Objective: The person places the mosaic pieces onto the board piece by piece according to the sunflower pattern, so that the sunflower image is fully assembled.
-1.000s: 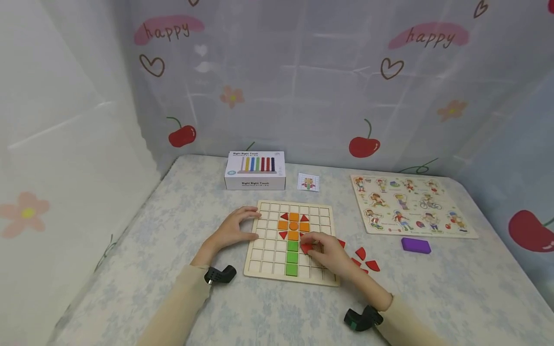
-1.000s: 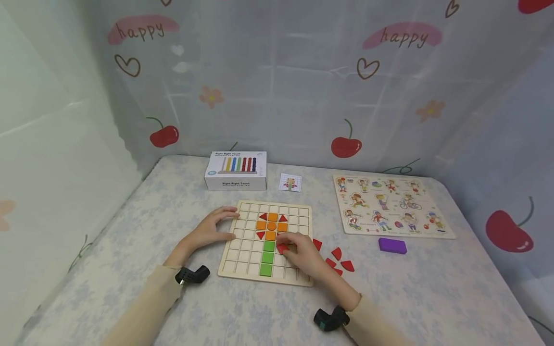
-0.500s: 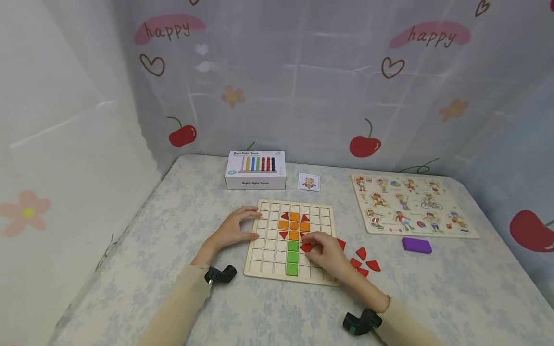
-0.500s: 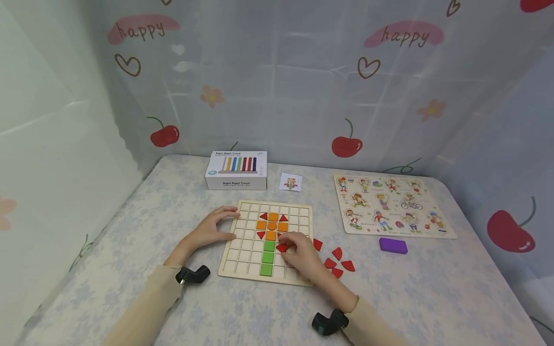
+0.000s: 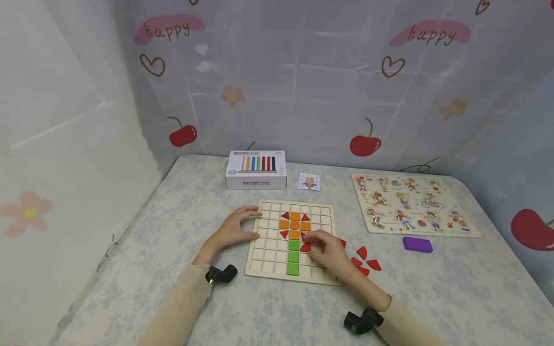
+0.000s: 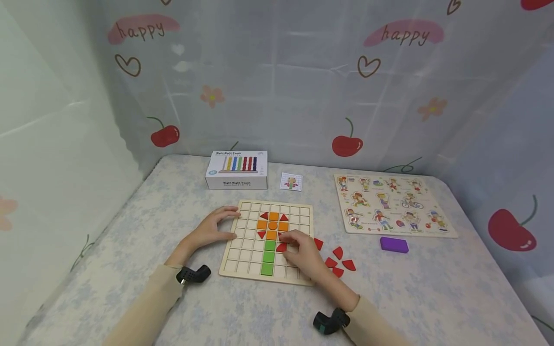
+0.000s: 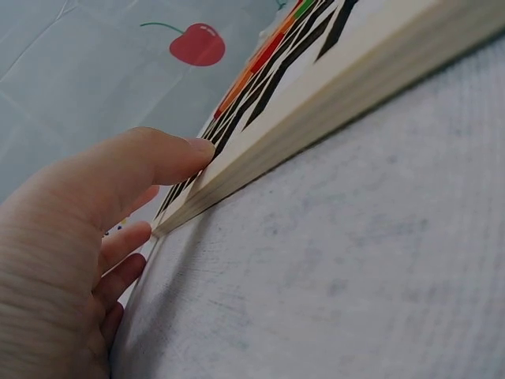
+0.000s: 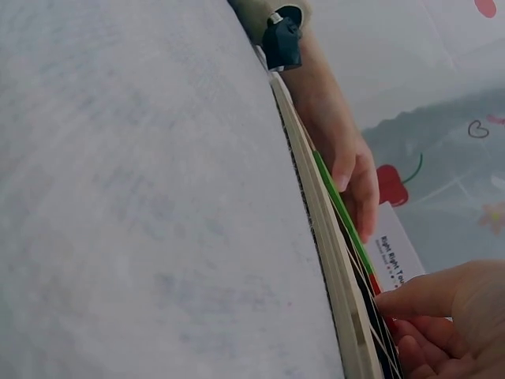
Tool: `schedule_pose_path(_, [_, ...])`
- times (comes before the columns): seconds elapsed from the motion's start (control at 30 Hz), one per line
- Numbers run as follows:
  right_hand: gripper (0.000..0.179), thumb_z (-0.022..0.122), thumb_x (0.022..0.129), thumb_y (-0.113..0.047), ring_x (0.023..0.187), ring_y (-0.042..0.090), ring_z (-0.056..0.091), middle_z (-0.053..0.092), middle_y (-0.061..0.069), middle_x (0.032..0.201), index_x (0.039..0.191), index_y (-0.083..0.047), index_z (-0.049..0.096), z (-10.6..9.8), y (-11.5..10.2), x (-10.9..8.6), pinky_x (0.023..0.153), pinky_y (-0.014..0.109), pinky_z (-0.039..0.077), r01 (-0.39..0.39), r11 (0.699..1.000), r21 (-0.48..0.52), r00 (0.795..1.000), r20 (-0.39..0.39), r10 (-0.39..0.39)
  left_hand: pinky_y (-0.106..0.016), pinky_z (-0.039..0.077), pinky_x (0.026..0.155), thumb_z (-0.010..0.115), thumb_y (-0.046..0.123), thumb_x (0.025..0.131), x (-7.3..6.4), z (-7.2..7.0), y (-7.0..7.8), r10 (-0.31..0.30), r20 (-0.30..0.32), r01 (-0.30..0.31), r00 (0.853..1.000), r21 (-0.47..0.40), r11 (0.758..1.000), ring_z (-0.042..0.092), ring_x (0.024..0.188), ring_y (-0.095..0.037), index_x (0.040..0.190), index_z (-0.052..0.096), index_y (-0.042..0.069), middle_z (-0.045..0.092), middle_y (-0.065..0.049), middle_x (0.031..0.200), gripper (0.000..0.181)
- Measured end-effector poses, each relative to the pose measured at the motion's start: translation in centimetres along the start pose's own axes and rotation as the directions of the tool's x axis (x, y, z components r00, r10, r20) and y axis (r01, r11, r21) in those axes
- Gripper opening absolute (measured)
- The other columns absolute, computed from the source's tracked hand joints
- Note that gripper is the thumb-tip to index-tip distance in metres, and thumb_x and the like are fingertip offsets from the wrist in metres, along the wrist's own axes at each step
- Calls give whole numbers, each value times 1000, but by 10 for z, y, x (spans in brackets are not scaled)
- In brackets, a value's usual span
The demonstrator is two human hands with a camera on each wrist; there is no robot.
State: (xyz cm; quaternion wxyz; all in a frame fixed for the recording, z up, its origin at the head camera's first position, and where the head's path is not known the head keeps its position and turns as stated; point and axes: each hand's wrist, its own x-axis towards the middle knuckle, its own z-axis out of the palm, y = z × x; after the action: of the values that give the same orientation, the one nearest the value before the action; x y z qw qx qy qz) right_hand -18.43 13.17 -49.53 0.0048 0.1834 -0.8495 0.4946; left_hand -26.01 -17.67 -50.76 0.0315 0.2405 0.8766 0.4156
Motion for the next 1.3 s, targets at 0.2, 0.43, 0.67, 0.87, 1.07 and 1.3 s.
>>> schedule_pose_path(0.2, [28,71,81,0,93,24,64,70,10,107,108,-5,67,-1,1,0,82,23,53,-10,997,71,1000,-22,11,-55,29,113,81,27,74,1,1,-1,4,-1,-4,1000,7,1000,37,138,-30,127,60,17,46,-4,144,58])
schedule_pose_path(0.43, [27,70,82,2,93,30,66,69,14,105,108,-2,66,-1,2,-2,83,35,57,35,997,69,999,-43,-32,-54,30,113,81,28,75,1,3,0,7,5,-7,1000,3,1000,36,139,-30,128,60,16,45,-4,145,58])
schedule_pose_path(0.67, [20,68,83,2,87,22,67,70,12,97,103,-1,68,-8,2,-1,77,23,55,14,999,32,996,-89,-11,-55,30,113,80,28,75,0,3,3,10,6,-10,1000,-1,1000,37,138,-31,128,60,16,46,-6,145,58])
schedule_pose_path(0.87, [18,68,85,-3,82,11,62,70,12,94,103,-1,68,-31,2,-5,71,20,51,-99,994,-39,979,-180,90,-55,30,113,81,27,75,-1,4,3,8,6,-8,1000,-1,1000,37,138,-31,127,60,16,46,-5,145,57])
schedule_pose_path(1.07, [23,69,83,-3,86,21,63,68,13,97,105,0,66,-63,14,-31,71,21,52,-226,955,-191,951,-256,174,-55,29,113,81,27,74,-2,6,2,-3,6,3,1000,-2,1000,36,139,-31,128,60,16,45,-5,145,59])
schedule_pose_path(1.3, [34,74,79,-6,91,24,60,64,16,102,111,3,63,-84,21,-56,72,24,51,-280,909,-309,950,-222,217,-56,29,113,80,28,75,-1,2,0,-4,-6,4,1000,15,1000,36,139,-31,128,60,17,45,-4,146,58])
